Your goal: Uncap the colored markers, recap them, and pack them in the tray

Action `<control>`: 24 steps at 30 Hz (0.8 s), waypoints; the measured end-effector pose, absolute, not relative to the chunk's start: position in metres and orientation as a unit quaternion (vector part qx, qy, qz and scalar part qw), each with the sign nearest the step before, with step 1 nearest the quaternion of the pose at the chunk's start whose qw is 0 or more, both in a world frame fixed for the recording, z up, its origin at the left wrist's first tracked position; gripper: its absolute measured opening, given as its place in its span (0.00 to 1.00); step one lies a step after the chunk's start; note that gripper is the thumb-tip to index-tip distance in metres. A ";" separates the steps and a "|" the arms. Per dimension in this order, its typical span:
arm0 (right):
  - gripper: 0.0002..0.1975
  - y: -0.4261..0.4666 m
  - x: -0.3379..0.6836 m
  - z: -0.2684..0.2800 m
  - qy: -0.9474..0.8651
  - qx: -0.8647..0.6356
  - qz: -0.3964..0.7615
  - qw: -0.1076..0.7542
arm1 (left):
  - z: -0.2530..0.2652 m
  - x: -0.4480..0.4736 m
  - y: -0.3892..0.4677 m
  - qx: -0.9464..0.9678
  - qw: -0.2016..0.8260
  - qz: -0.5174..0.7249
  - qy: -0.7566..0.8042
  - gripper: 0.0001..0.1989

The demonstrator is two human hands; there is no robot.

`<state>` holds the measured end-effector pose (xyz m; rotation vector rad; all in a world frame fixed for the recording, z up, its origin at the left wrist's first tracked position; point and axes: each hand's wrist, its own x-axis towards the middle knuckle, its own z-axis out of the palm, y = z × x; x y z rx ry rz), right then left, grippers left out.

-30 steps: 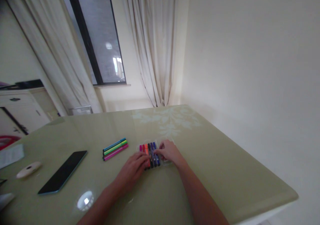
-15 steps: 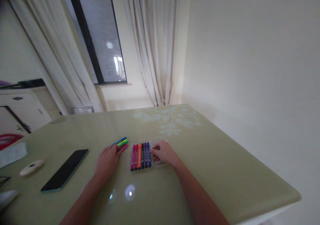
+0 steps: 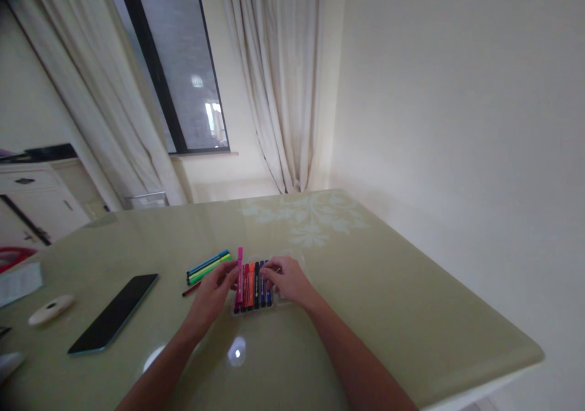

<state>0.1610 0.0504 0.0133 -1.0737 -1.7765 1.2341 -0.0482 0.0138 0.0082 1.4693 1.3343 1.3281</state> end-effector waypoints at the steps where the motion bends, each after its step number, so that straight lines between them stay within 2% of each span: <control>1: 0.12 0.048 0.158 0.014 -0.683 -0.400 0.495 0.359 | 0.010 -0.041 0.011 0.562 0.397 0.520 0.506 0.24; 5: 0.16 0.042 0.150 0.013 -0.662 -0.373 0.525 0.384 | 0.010 -0.024 0.000 0.546 0.474 0.513 0.462 0.23; 11: 0.15 0.046 0.152 0.013 -0.660 -0.379 0.516 0.392 | 0.000 -0.022 -0.002 0.565 0.465 0.500 0.463 0.17; 13: 0.13 0.052 0.160 0.016 -0.661 -0.397 0.496 0.400 | -0.002 -0.022 -0.003 0.613 0.410 0.485 0.470 0.15; 18: 0.12 0.069 0.192 0.022 -0.651 -0.499 0.408 0.401 | -0.009 -0.017 -0.008 0.787 0.181 0.378 0.452 0.10; 24: 0.07 0.070 0.193 0.009 -0.642 -0.522 0.449 0.336 | -0.015 -0.012 -0.011 0.871 0.095 0.260 0.405 0.22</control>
